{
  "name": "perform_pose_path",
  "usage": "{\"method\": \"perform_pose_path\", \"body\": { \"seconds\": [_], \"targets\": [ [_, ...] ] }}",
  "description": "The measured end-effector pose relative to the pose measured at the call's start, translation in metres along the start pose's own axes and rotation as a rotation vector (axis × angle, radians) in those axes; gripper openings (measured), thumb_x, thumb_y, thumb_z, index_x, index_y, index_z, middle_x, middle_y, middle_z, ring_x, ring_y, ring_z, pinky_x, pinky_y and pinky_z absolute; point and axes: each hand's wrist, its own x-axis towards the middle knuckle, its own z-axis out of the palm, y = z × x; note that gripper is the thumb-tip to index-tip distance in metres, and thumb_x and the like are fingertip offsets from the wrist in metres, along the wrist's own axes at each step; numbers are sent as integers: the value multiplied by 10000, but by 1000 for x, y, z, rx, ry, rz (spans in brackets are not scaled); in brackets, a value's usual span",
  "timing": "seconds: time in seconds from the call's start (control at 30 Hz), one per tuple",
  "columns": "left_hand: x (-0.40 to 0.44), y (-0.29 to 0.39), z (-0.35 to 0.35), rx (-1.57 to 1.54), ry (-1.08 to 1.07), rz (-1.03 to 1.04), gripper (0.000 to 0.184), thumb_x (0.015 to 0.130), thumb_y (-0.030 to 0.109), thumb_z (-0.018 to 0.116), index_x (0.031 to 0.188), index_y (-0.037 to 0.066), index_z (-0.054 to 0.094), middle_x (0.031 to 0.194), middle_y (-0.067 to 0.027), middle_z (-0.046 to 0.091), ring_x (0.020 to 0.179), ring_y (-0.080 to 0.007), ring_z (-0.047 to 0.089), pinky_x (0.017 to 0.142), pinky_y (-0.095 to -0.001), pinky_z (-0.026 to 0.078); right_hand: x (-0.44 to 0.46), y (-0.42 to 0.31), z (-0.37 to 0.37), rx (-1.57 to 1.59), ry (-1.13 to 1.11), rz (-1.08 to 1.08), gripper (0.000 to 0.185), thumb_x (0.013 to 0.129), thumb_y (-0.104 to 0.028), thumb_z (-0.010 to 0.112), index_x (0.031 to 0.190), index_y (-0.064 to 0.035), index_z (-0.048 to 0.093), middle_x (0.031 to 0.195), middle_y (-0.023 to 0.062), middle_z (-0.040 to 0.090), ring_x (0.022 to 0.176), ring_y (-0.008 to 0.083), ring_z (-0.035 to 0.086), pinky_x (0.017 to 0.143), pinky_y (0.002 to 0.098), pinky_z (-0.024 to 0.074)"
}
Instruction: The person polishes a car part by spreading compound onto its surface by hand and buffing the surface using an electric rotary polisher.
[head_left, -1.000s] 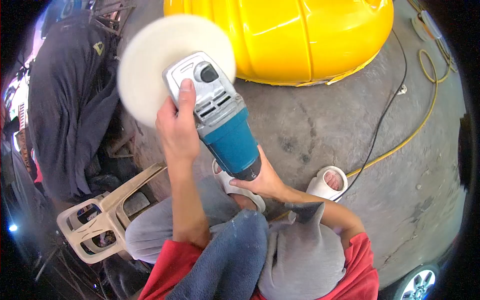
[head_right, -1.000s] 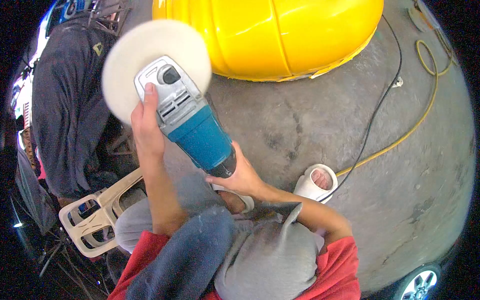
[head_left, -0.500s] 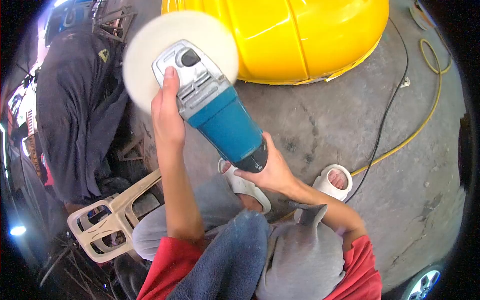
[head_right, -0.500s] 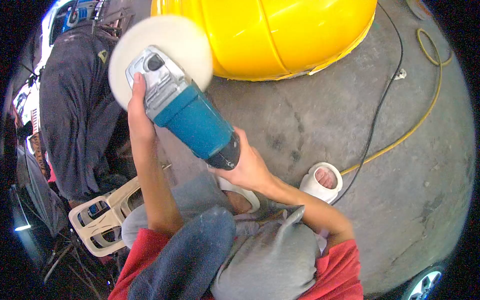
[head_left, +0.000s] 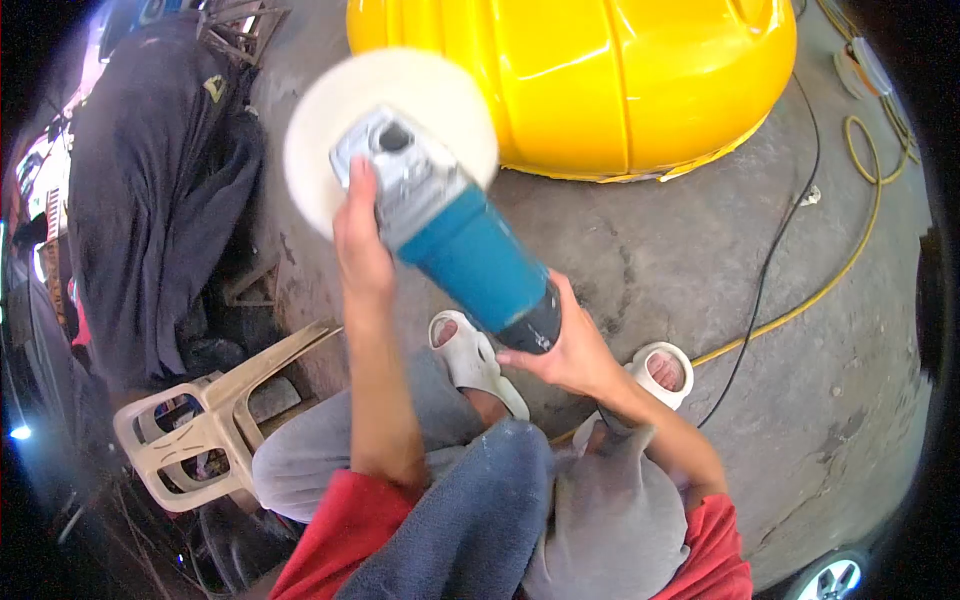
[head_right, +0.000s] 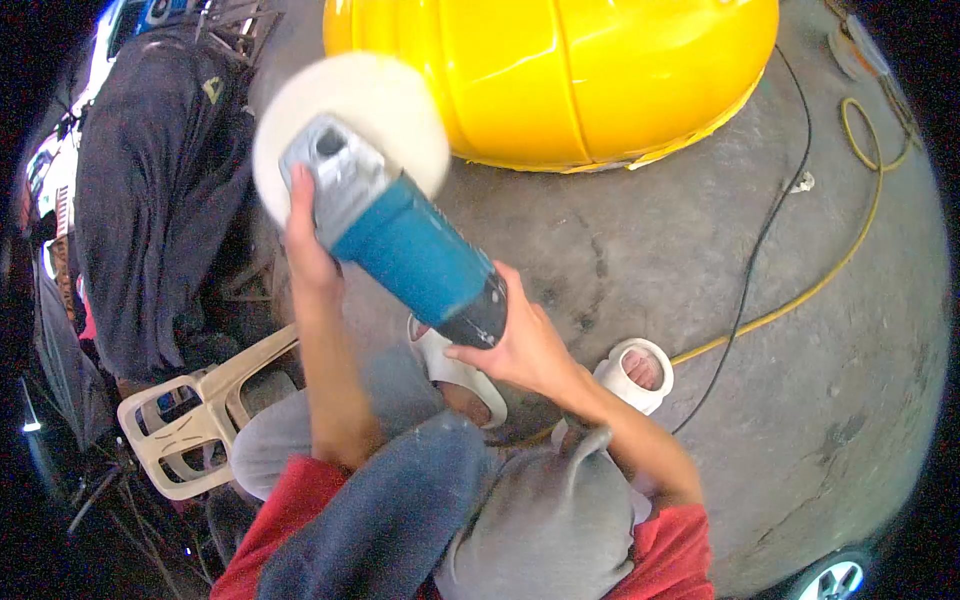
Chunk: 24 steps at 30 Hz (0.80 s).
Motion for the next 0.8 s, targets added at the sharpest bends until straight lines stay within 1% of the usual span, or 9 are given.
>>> {"method": "perform_pose_path", "body": {
  "seconds": [0.17, 0.33, 0.4, 0.47, 0.5, 0.53, 0.6, 0.63, 0.8],
  "targets": [
    [20, 37, 2, 25, -79, -84, 552, 983, 460, 518, 1293, 4, 550, 1217, -117, 637, 1080, -195, 626, 977, -332, 454, 12, -32, 1, 16, 13, 19, 1097, 615, -354, 917, 1437, -39, 262, 1300, 253, 546, 1232, 376, 541, 1034, 434, 416],
    [-8, -6, -14, -26, 18, -45, 560, 998, 437, 495, 1348, 1, 500, 1231, -119, 632, 1113, -221, 615, 994, -334, 444, 0, -2, 6, 32, -57, 54, 1091, 609, -341, 913, 1437, -42, 268, 1293, 256, 548, 1230, 381, 542, 1032, 431, 418],
    [-5, -8, -17, 52, 12, -51, 564, 1004, 438, 482, 1332, -19, 516, 1235, -129, 627, 1127, -227, 607, 1003, -328, 437, 0, 11, 13, -45, 3, -96, 1042, 652, -344, 880, 1415, -29, 246, 1194, 304, 593, 1102, 442, 614, 928, 463, 501],
    [4, 1, -13, 256, 6, 14, 564, 1009, 439, 469, 1299, -39, 542, 1229, -136, 626, 1111, -209, 610, 995, -322, 439, 14, 15, 18, -24, 35, -112, 1018, 657, -325, 872, 1411, -30, 255, 1187, 298, 598, 1107, 437, 613, 931, 459, 498],
    [12, 7, -10, 271, -4, 54, 574, 1001, 455, 473, 1226, -58, 598, 1164, -143, 656, 1067, -199, 626, 973, -312, 448, 24, 13, 20, -7, 67, -133, 993, 663, -305, 863, 1406, -31, 264, 1180, 292, 602, 1112, 432, 612, 935, 454, 495],
    [19, 17, -7, 274, -1, 53, 574, 1001, 455, 473, 1226, -58, 598, 1164, -143, 656, 1067, -199, 626, 973, -312, 448, 32, 10, 22, -4, 63, -133, 993, 663, -305, 863, 1406, -31, 264, 1180, 292, 602, 1112, 432, 612, 935, 454, 495],
    [29, 37, -4, 486, 38, -55, 584, 989, 475, 483, 1159, -61, 643, 1086, -141, 686, 1020, -199, 642, 947, -302, 455, 44, 2, 28, 141, -7, 0, 931, 656, -233, 872, 1381, -21, 328, 1226, 204, 573, 1177, 299, 563, 1006, 396, 426],
    [29, 40, -3, 495, 70, -42, 662, 959, 503, 527, 1092, -134, 649, 1033, -172, 687, 985, -206, 603, 908, -305, 442, 45, 4, 32, 178, 4, -42, 900, 664, -218, 861, 1366, -8, 339, 1224, 199, 572, 1180, 277, 559, 1005, 385, 427],
    [28, 37, 0, 513, 46, 68, 652, 958, 494, 537, 1130, -126, 640, 1064, -180, 685, 1016, -204, 604, 937, -300, 433, 34, 11, 40, 239, -4, -67, 843, 680, -210, 838, 1343, -11, 357, 1226, 192, 574, 1183, 264, 556, 1000, 385, 432]
  ]
}}
